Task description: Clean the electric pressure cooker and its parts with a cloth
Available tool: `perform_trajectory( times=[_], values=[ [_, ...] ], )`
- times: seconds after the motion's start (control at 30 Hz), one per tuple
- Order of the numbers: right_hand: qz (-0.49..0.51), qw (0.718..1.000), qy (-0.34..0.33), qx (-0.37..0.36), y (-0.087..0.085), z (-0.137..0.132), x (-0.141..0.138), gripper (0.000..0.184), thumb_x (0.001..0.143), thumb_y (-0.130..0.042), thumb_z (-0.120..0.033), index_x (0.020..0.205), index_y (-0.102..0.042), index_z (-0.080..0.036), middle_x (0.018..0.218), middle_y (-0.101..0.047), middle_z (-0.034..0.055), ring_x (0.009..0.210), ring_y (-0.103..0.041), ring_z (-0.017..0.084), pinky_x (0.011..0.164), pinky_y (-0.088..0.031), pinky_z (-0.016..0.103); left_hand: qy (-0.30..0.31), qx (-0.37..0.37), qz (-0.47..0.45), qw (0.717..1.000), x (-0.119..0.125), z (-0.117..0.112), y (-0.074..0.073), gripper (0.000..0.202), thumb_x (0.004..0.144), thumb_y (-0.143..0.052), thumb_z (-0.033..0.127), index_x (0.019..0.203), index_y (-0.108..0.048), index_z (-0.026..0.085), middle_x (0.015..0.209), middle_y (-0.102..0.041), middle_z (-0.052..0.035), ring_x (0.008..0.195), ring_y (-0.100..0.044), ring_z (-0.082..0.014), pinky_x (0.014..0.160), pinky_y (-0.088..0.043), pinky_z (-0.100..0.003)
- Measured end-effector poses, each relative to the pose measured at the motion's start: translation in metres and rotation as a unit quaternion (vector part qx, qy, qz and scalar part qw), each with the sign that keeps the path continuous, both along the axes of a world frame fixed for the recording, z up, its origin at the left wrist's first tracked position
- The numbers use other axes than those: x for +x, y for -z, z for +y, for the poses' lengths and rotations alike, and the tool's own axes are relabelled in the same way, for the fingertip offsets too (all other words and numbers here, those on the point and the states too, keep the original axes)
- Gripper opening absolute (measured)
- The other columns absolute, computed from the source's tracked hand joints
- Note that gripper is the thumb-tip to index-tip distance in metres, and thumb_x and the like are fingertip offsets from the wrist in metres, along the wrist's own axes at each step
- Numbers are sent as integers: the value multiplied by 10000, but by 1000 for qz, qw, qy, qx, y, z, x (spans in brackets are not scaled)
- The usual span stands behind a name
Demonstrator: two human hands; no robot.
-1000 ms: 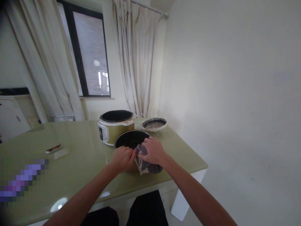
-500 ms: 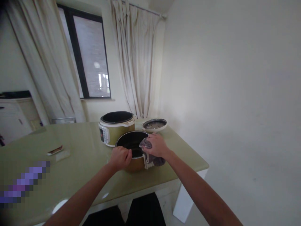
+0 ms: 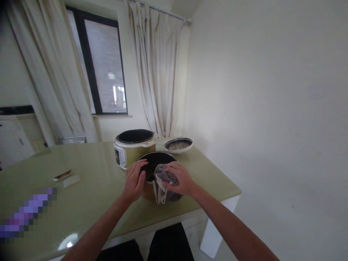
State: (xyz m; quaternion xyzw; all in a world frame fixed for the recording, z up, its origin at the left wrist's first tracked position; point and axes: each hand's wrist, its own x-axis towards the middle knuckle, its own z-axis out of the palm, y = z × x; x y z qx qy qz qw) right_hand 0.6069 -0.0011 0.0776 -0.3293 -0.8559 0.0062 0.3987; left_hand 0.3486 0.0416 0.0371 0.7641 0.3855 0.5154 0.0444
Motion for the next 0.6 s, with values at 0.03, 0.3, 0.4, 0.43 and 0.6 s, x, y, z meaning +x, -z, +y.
perform_trajectory(
  times=[0.03, 0.3, 0.4, 0.43, 0.6],
  values=[
    [27, 1000, -6, 2, 4, 4, 8, 343, 898, -703, -408, 1202, -709, -250, 1246, -741, 103, 1185, -678, 281, 1061, -521, 437, -19, -20, -37, 999, -3, 5, 7, 444, 1085, -356, 435, 1403, -587, 230, 1517, -580, -135, 1477, -468, -285, 1233, -338, -531],
    [93, 965, 245, -4, 11, 13, -7, 269, 930, -673, -438, 1075, -742, -222, 1109, -739, 110, 1053, -674, 300, 969, -525, 449, -6, -159, -183, 970, 23, 4, 45, 549, 1102, -295, 538, 1480, -494, 193, 1770, -208, -164, 1650, -209, -279, 1337, -224, -552],
    [61, 964, 257, -29, -2, -4, -34, 215, 926, -696, -420, 1008, -740, -226, 1046, -742, 93, 988, -663, 288, 916, -506, 424, -17, -177, -185, 966, 34, -15, 45, 645, 1096, -277, 576, 1577, -383, 160, 1789, -102, -192, 1670, -115, -298, 1343, -183, -579],
    [59, 969, 234, -45, -7, -9, -41, 201, 933, -694, -418, 983, -736, -228, 1013, -741, 80, 961, -663, 275, 894, -504, 407, -11, -188, -178, 966, 35, -20, 45, 673, 1095, -260, 587, 1599, -356, 152, 1795, -60, -190, 1673, -87, -299, 1344, -176, -581],
    [193, 964, 126, -129, -19, -17, -64, 306, 987, -627, -529, 958, -730, -242, 940, -740, 42, 898, -676, 235, 843, -525, 364, 5, -216, -182, 959, 25, -25, 40, 696, 1085, -198, 622, 1634, -365, 229, 1796, -143, -136, 1664, -154, -294, 1327, -252, -569]
  ],
)
